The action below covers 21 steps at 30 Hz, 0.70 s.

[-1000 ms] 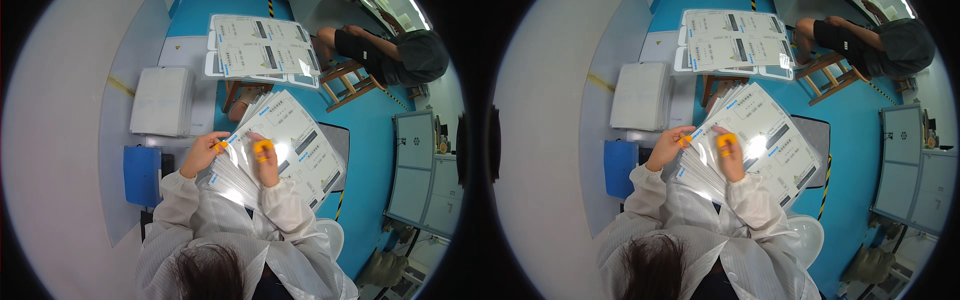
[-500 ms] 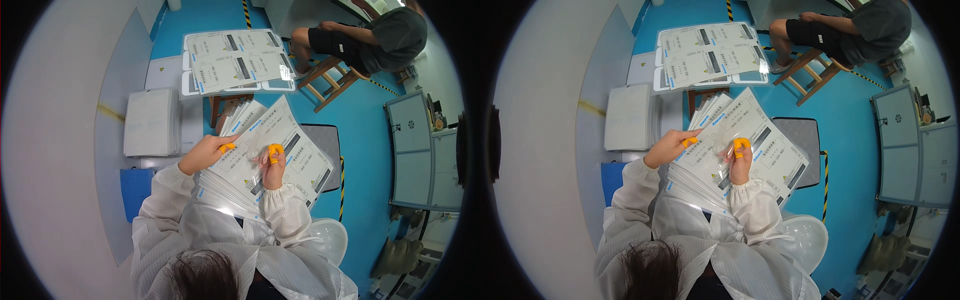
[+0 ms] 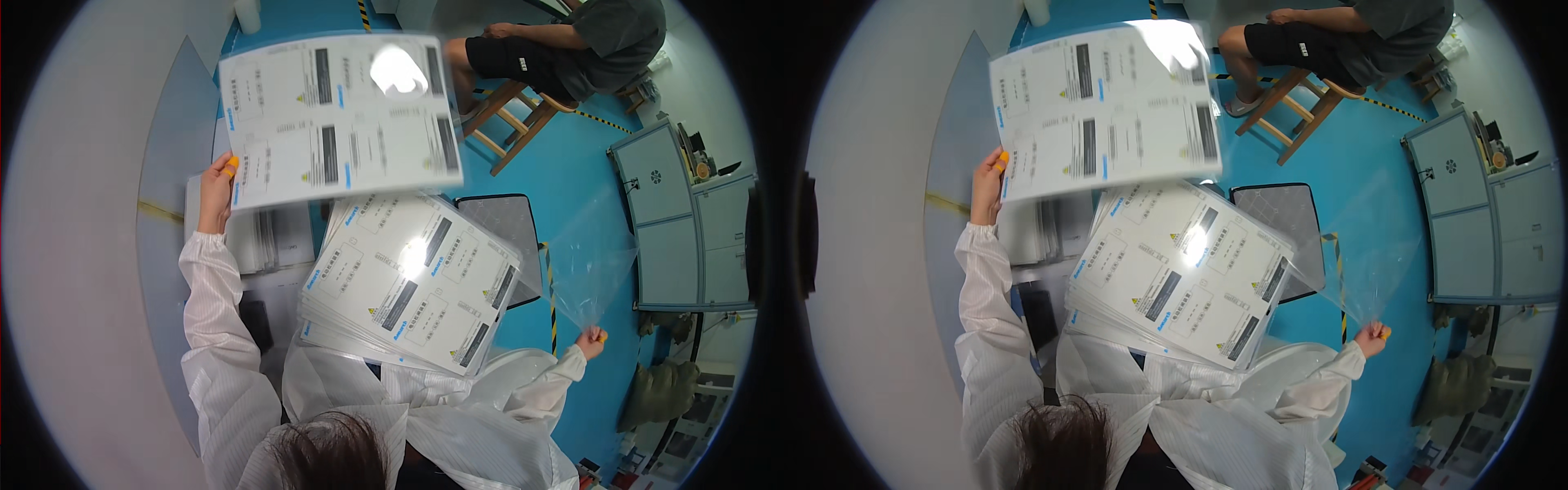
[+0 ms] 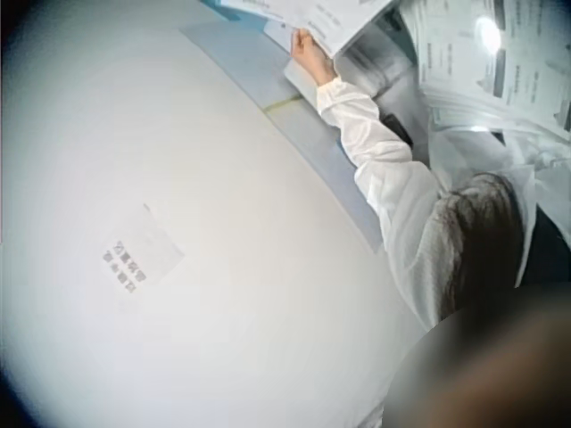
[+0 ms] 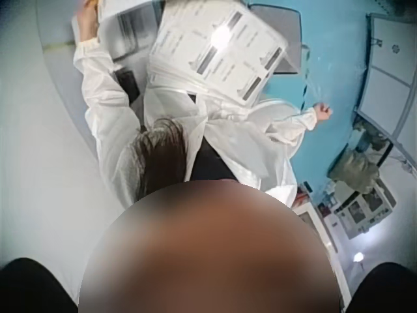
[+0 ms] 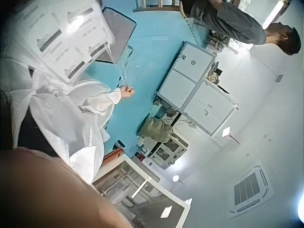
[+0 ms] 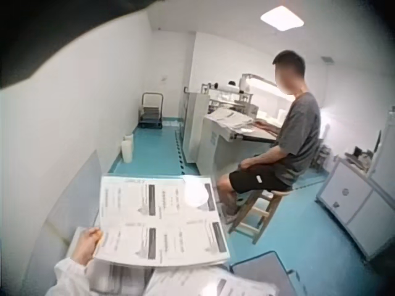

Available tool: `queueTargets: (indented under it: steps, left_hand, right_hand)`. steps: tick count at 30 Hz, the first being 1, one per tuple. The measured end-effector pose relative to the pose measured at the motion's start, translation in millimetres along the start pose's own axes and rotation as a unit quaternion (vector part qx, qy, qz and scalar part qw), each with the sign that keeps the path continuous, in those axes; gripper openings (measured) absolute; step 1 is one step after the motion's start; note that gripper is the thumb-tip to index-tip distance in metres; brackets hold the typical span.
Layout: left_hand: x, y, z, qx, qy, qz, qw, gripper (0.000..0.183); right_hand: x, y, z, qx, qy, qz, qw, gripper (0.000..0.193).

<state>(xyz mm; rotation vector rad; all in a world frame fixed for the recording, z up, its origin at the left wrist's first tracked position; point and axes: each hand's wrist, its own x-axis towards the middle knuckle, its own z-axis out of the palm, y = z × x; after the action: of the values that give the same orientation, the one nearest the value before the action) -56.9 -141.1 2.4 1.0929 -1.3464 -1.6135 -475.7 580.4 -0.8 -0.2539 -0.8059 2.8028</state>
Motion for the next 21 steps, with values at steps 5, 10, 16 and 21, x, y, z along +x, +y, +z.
queueTargets:
  steps: [5, 10, 16, 21]
  left_hand:
    - [65.6, -25.9, 42.5, -0.157, 0.036, -0.001, 0.987, 0.032]
    - [106.6, -40.1, 68.5, -0.055, 0.077, 0.008, 0.995, 0.030]
    - [89.3, -28.7, 74.0, 0.049, 0.072, -0.007, 0.996, 0.028]
    - [47.7, -16.7, 56.7, 0.308, 0.095, 0.160, 0.933, 0.032]
  right_hand:
    - [-29.7, -16.3, 10.2, -0.121, -0.080, -0.068, 0.987, 0.023]
    - [-69.8, -32.4, 68.3, -0.166, -0.131, -0.132, 0.968, 0.018]
    - [-140.7, -16.0, 154.7, -0.169, -0.351, -0.079, 0.918, 0.023]
    - [-208.1, 73.3, 193.5, -0.209, -0.429, 0.065, 0.876, 0.028]
